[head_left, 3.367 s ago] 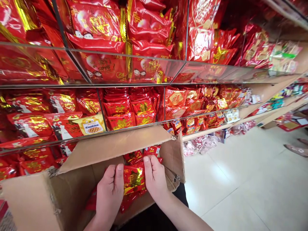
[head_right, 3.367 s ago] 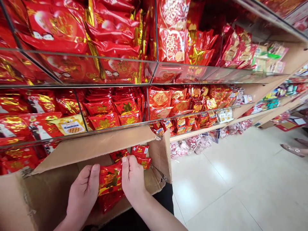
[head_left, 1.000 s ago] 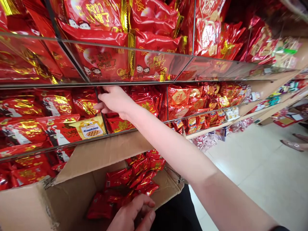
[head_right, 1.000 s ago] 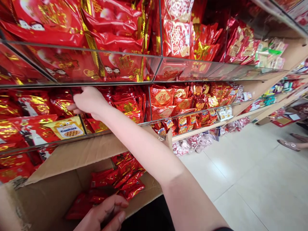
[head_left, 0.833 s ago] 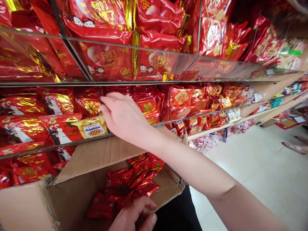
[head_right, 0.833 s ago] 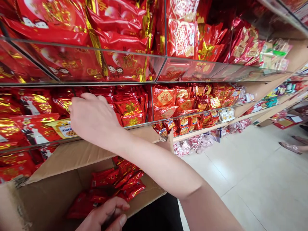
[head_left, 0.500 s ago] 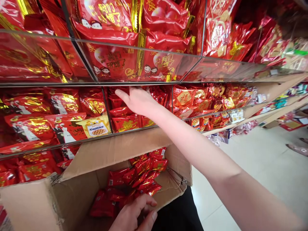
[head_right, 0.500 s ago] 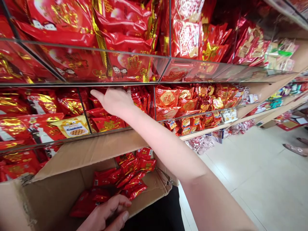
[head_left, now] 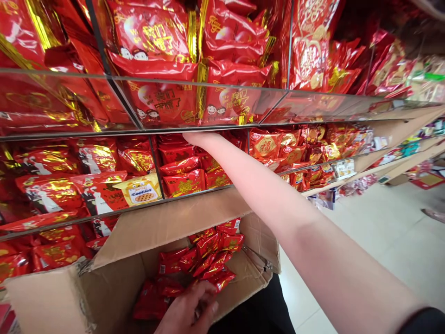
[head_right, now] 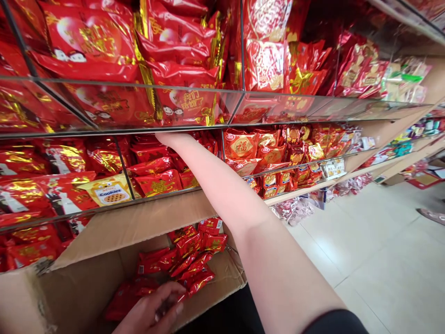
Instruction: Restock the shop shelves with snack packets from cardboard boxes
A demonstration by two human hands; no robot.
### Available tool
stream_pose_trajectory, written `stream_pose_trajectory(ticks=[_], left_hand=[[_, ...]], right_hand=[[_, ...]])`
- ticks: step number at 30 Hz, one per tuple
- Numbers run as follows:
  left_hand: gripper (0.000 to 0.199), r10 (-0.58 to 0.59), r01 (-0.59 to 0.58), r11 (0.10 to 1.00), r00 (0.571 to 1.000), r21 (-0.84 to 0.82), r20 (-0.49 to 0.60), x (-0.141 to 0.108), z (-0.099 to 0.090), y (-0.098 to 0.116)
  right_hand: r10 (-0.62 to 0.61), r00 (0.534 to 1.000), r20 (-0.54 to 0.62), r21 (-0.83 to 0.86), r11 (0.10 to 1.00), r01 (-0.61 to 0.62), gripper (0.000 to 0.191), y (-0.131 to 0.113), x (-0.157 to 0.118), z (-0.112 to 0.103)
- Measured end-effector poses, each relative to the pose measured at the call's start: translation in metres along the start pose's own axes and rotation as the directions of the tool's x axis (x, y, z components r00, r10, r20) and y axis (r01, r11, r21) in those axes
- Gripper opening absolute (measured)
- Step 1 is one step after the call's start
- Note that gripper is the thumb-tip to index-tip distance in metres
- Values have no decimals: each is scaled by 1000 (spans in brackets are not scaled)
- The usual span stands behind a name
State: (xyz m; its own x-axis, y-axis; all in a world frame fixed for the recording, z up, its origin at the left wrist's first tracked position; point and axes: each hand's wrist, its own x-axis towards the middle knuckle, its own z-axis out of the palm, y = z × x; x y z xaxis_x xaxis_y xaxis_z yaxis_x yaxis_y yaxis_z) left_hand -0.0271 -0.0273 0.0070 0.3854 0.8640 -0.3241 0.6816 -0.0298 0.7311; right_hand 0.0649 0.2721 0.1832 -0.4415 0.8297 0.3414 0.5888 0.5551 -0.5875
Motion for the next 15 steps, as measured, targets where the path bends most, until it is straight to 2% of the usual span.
stream_pose_trajectory(ticks=[2, 4, 6, 8, 11, 15], left_hand=[[33, -69, 94, 966, 991, 239, -112, 5, -7, -15], [43, -154, 257, 831, 959, 494, -239, 10, -15, -34], [54, -242, 368, 701, 929, 610, -282, 12, -23, -54], [60, -292, 374, 688, 927, 622, -235, 12, -28, -71], [56, -310, 376, 780, 927, 500, -212, 11, -32, -84], [43, -337, 425, 830, 898, 362, -283, 9, -31, -84]], right_hand=[[-5, 1000, 1, -35, 999, 5, 35, -2, 1, -4], [-5, 1000, 25, -112, 994, 7, 33, -6, -1, -9], [0, 999, 54, -175, 984, 10, 31, -10, -6, -14], [-3, 997, 78, -199, 980, 18, 30, -14, -16, -19], [-87, 994, 60, -199, 975, 98, 33, -18, -49, -24], [-188, 979, -73, -202, 964, 170, 50, -30, -130, -29]])
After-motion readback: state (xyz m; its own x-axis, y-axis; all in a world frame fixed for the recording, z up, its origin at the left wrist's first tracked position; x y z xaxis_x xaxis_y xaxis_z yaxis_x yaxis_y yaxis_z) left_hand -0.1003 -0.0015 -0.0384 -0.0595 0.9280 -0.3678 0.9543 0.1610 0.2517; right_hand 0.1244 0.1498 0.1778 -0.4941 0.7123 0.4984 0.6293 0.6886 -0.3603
